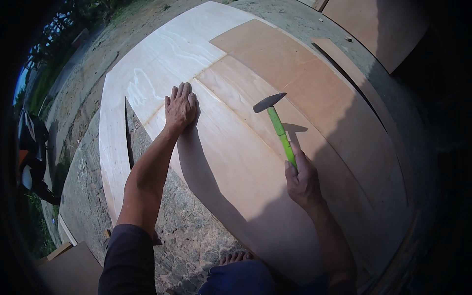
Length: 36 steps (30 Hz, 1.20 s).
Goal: The person assembles a wooden structure by hammering nails into wooden planks and frames. They position planks, hold nails, and strike them with a hammer to secure the pieces together on the ground.
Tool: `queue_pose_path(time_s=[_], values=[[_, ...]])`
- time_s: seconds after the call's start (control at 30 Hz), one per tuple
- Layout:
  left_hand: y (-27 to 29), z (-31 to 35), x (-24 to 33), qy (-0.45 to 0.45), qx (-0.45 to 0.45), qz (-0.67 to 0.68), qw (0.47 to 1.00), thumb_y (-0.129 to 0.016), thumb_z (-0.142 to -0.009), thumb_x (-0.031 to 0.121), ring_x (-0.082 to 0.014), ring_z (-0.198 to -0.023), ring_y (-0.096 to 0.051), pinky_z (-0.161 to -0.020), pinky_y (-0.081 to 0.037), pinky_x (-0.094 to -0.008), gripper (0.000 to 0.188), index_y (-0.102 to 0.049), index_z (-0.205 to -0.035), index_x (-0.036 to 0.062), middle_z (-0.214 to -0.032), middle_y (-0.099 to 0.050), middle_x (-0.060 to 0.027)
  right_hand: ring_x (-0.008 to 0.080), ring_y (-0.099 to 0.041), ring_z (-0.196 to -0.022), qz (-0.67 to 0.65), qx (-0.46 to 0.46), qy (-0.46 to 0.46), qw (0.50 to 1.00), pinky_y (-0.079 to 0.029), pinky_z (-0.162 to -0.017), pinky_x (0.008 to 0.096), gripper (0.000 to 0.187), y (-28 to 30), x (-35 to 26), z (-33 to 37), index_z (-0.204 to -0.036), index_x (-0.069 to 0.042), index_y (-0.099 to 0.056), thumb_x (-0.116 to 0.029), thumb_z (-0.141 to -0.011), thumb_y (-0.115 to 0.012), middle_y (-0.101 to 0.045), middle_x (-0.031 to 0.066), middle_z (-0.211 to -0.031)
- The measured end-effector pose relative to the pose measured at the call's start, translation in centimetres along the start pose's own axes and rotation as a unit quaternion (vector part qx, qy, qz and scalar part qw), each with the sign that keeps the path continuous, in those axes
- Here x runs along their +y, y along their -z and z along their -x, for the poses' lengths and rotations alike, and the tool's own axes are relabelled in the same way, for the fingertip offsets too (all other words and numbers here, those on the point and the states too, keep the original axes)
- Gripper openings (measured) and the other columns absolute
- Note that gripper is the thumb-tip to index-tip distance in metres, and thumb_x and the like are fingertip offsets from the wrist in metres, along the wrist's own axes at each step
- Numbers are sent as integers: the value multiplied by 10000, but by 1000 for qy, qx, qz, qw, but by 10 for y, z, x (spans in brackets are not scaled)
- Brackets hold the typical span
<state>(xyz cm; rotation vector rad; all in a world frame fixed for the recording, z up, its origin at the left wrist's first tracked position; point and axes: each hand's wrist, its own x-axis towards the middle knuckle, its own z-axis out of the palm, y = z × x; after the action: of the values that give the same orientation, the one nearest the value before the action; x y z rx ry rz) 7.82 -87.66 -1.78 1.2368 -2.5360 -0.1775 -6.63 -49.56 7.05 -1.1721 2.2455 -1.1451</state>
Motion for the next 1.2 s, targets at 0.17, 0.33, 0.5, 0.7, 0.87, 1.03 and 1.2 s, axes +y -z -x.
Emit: queue_pose_path(time_s=[0.17, 0.33, 0.5, 0.7, 0.87, 1.03, 1.2], values=[[-8, -7, 10, -4, 24, 16, 1000, -373, -1015, 339, -388, -1480, -302, -1194, -204, -575, 565, -414, -1490, 37, -1575, -388, -163, 474, -660, -910, 62, -4, 136, 989, -526, -775, 532, 601, -87, -44, -114, -1536, -88, -316, -86, -973, -528, -671, 288, -906], [-5, -5, 7, -2, 24, 23, 999, -372, -1018, 336, -379, -1482, -302, -1202, -203, -559, 566, -413, -1483, 16, -1561, -399, -188, 472, -664, -881, 146, -77, 105, 981, -534, -787, 553, 620, -123, -59, -170, -1539, -102, -320, -54, -947, -495, -658, 298, -873], [-3, -5, 5, -2, 24, 30, 999, -375, -1023, 326, -376, -1479, -306, -1202, -205, -554, 555, -410, -1482, 16, -1560, -399, -188, 467, -667, -843, 184, -65, 110, 975, -540, -773, 543, 598, -124, -65, -161, -1526, -111, -346, -55, -946, -483, -647, 288, -831], [-7, -5, 3, -4, 30, 39, 999, -388, -1015, 321, -374, -1475, -313, -1201, -211, -550, 556, -413, -1479, 15, -1554, -406, -192, 471, -666, -845, 171, -71, 78, 980, -534, -754, 548, 564, -117, -64, -146, -1531, -132, -348, -91, -983, -473, -659, 279, -886], [-5, -7, 3, -12, 20, 43, 999, -391, -1009, 311, -371, -1477, -313, -1204, -208, -550, 550, -421, -1475, 19, -1554, -408, -190, 474, -662, -878, 156, -61, 54, 984, -524, -783, 551, 557, -122, -59, -149, -1539, -128, -334, -111, -998, -462, -656, 289, -915], [-1, -8, -1, -29, -6, 52, 998, -393, -1001, 303, -370, -1480, -311, -1209, -197, -556, 549, -424, -1473, 23, -1558, -405, -185, 460, -663, -899, 167, -67, 75, 981, -529, -810, 539, 603, -132, -62, -168, -1544, -116, -328, -91, -963, -487, -653, 293, -918], [1, -10, 3, -26, 4, 47, 999, -399, -991, 294, -368, -1484, -306, -1210, -193, -562, 553, -422, -1469, 16, -1559, -403, -186, 450, -672, -866, 169, -47, 112, 978, -540, -809, 534, 659, -141, -69, -185, -1551, -121, -316, -57, -918, -491, -660, 278, -902]])
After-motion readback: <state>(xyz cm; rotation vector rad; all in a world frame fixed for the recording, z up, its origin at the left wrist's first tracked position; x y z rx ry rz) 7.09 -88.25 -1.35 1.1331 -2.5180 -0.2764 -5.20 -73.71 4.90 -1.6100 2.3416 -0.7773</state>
